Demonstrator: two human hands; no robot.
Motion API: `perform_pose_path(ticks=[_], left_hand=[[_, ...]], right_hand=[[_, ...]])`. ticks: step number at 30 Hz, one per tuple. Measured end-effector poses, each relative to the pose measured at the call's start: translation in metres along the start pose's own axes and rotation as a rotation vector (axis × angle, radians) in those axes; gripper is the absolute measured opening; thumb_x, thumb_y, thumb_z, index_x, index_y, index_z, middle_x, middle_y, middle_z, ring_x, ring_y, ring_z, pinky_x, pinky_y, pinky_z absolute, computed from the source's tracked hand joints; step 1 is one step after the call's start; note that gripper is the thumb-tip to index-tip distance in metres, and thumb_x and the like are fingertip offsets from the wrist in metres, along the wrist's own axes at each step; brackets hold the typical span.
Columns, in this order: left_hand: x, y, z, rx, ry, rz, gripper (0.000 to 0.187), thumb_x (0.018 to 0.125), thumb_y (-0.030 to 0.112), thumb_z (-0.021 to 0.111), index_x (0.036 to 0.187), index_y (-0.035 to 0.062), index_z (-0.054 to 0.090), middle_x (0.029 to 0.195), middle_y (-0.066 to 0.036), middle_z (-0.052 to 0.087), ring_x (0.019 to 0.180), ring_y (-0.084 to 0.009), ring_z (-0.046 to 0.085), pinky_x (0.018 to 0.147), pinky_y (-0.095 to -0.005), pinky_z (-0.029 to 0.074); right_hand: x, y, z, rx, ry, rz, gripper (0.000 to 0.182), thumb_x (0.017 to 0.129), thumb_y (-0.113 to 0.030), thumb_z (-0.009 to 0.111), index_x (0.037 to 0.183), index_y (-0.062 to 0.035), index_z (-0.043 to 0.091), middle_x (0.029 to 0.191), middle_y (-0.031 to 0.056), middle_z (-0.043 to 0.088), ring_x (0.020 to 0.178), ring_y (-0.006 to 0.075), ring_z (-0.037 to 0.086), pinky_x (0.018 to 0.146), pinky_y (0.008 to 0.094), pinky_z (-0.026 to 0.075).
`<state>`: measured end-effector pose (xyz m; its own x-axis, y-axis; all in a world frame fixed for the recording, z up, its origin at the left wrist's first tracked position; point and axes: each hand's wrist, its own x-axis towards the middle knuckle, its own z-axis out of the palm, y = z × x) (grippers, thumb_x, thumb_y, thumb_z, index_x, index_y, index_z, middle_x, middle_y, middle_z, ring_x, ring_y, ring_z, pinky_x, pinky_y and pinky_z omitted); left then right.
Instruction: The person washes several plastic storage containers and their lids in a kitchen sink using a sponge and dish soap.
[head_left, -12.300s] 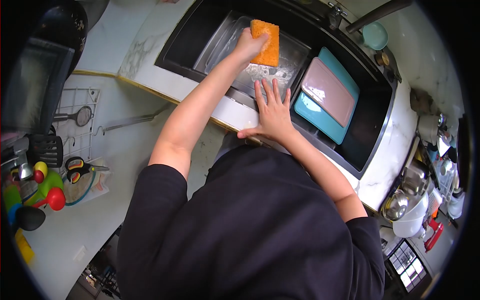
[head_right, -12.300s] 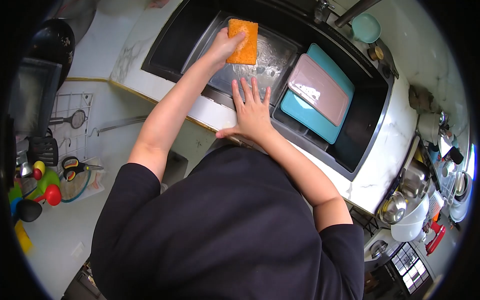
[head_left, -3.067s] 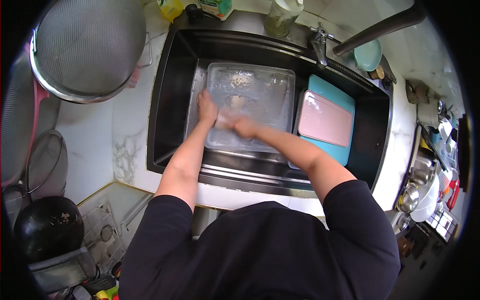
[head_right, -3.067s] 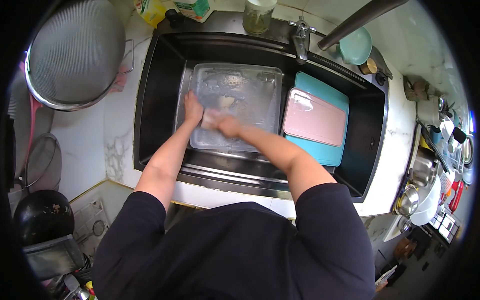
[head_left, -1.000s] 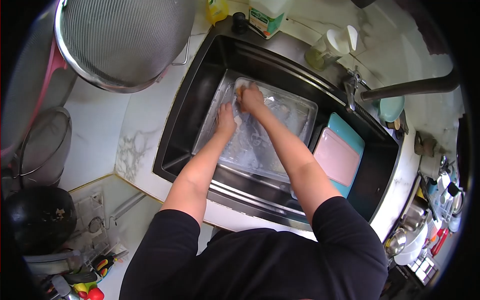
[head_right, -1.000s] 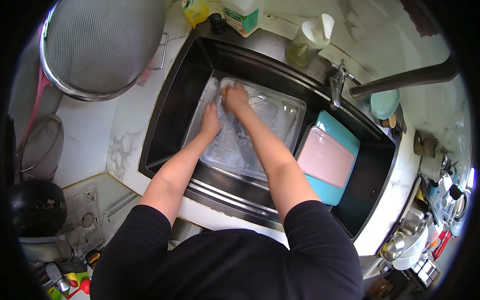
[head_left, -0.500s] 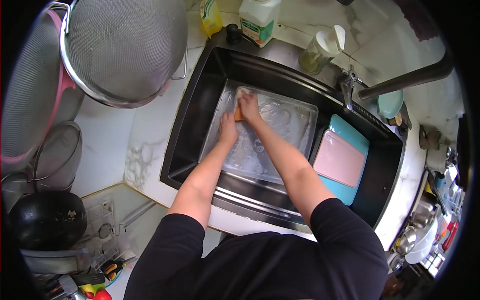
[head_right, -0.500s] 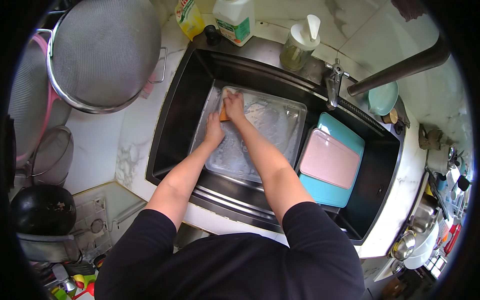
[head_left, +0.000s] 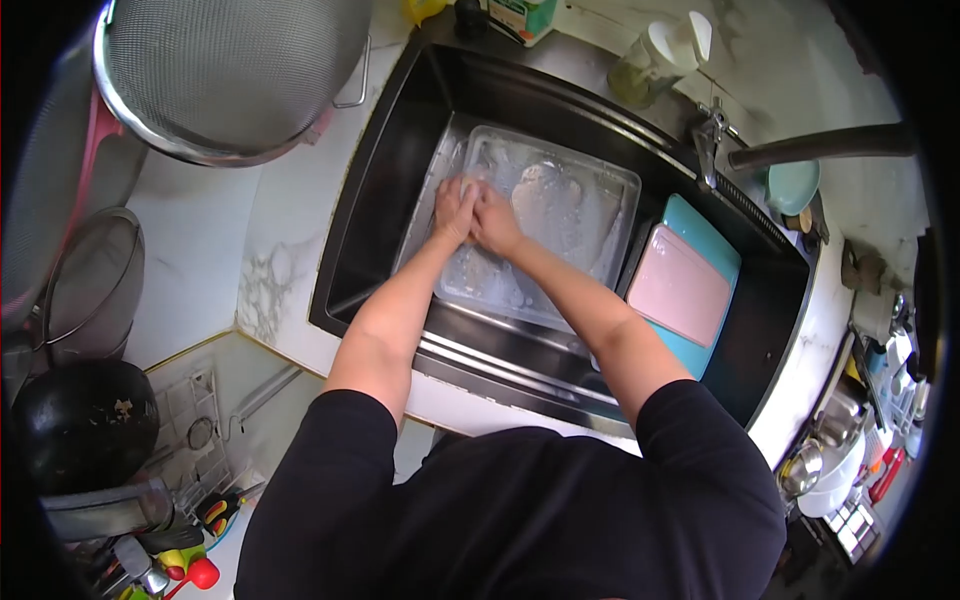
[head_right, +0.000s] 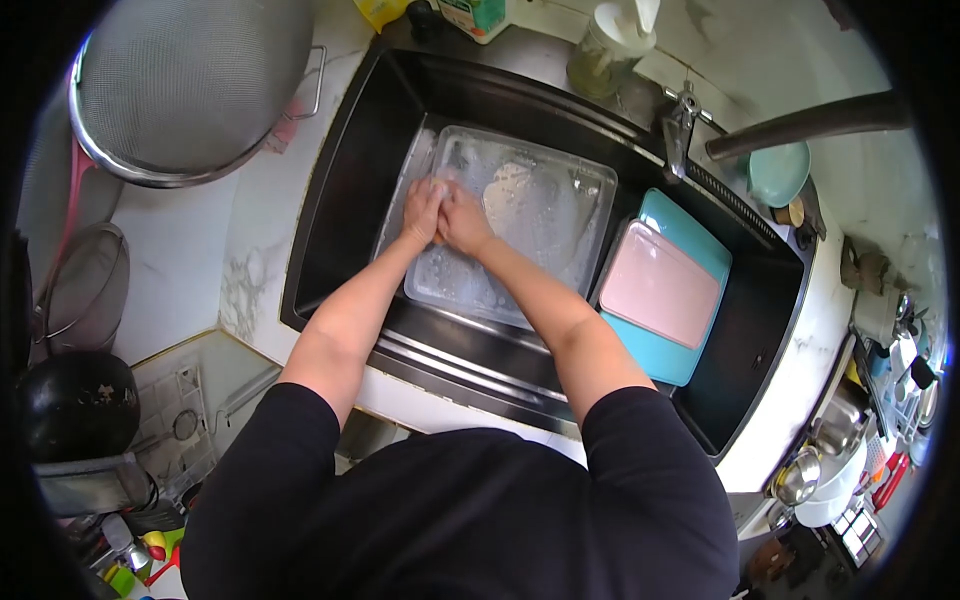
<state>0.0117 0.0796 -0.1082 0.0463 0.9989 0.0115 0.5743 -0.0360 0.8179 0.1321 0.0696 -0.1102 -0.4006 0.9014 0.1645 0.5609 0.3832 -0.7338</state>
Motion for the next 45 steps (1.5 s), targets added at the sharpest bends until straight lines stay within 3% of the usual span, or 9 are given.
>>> perform_pose_path(ticks=[4,6,14,16,17,20,29,38,45], left_hand=[[-0.001,-0.004,0.005,0.01,0.055,-0.027,0.045,0.085,0.033,0.043,0.11,-0.0034,0.048,0.106,-0.024,0.046,0.1,-0.0375,0.043,0.089,-0.0396,0.034],[-0.001,-0.004,0.005,0.016,0.069,-0.039,0.039,0.086,0.028,0.043,0.11,-0.0027,0.048,0.106,-0.023,0.046,0.099,-0.0368,0.044,0.088,-0.0387,0.034],[-0.003,-0.021,0.005,0.003,0.039,-0.036,0.033,0.088,0.019,0.039,0.113,-0.0016,0.047,0.109,-0.02,0.048,0.102,-0.0343,0.045,0.09,-0.0364,0.034],[0.001,-0.031,0.004,0.008,0.041,0.002,0.035,0.088,0.02,0.038,0.114,-0.0016,0.047,0.11,-0.02,0.048,0.104,-0.0341,0.044,0.091,-0.0358,0.034],[0.0,-0.033,0.004,-0.014,0.046,0.005,0.038,0.089,0.023,0.036,0.116,-0.0017,0.046,0.112,-0.02,0.047,0.106,-0.0343,0.044,0.092,-0.0354,0.033],[-0.005,-0.008,0.0,-0.062,0.055,-0.016,0.043,0.089,0.029,0.033,0.117,-0.002,0.045,0.113,-0.021,0.047,0.107,-0.0343,0.043,0.093,-0.0352,0.033],[-0.002,0.005,-0.003,-0.026,0.057,-0.037,0.049,0.089,0.036,0.031,0.116,-0.0026,0.046,0.113,-0.021,0.047,0.107,-0.0343,0.043,0.092,-0.0361,0.032],[0.0,0.001,0.003,-0.104,0.078,-0.094,0.047,0.087,0.035,0.038,0.114,-0.0022,0.048,0.112,-0.021,0.048,0.106,-0.0348,0.043,0.092,-0.0367,0.034],[-0.003,0.013,0.004,0.148,0.064,-0.047,0.047,0.071,0.001,0.051,0.117,-0.0025,0.041,0.114,-0.021,0.044,0.106,-0.037,0.042,0.092,-0.037,0.034]], right_hand=[[-0.05,-0.037,-0.004,-0.051,-0.057,-0.089,0.022,0.076,-0.021,0.054,0.087,-0.0027,0.058,0.113,0.0198,0.045,0.104,0.0364,0.045,0.093,0.0438,0.033],[-0.062,-0.041,-0.004,0.035,-0.302,-0.105,0.022,0.076,-0.023,0.054,0.088,-0.005,0.058,0.113,0.0189,0.046,0.104,0.0354,0.045,0.093,0.0439,0.033],[-0.047,-0.027,-0.013,0.041,-0.322,-0.619,0.031,0.078,-0.023,0.053,0.105,-0.0087,0.054,0.114,0.0168,0.046,0.102,0.0364,0.045,0.09,0.0402,0.035],[-0.042,-0.032,-0.02,0.319,-0.446,-0.008,0.027,0.078,-0.019,0.053,0.103,-0.0075,0.055,0.115,0.0166,0.046,0.103,0.0333,0.045,0.09,0.0423,0.035],[-0.043,-0.018,-0.012,-0.034,0.021,-0.437,0.028,0.078,-0.02,0.054,0.102,-0.0055,0.055,0.115,0.0166,0.045,0.102,0.0341,0.046,0.087,0.0411,0.037],[-0.013,-0.012,-0.012,-0.003,0.075,-0.115,0.03,0.077,-0.02,0.055,0.102,-0.0045,0.055,0.118,0.0169,0.044,0.104,0.0348,0.045,0.088,0.0402,0.038],[0.057,0.019,-0.012,-0.008,0.394,0.001,0.024,0.074,-0.012,0.052,0.093,0.001,0.057,0.111,0.0195,0.051,0.106,0.0367,0.044,0.091,0.0419,0.035],[-0.047,-0.023,-0.002,0.14,-0.037,-0.126,0.036,0.069,-0.012,0.057,0.104,-0.0013,0.053,0.102,0.0201,0.055,0.103,0.0362,0.047,0.093,0.042,0.033],[-0.065,-0.047,-0.014,0.09,-0.227,-0.191,0.042,0.066,-0.008,0.058,0.106,-0.0027,0.049,0.098,0.0191,0.054,0.094,0.034,0.05,0.086,0.0415,0.038]])
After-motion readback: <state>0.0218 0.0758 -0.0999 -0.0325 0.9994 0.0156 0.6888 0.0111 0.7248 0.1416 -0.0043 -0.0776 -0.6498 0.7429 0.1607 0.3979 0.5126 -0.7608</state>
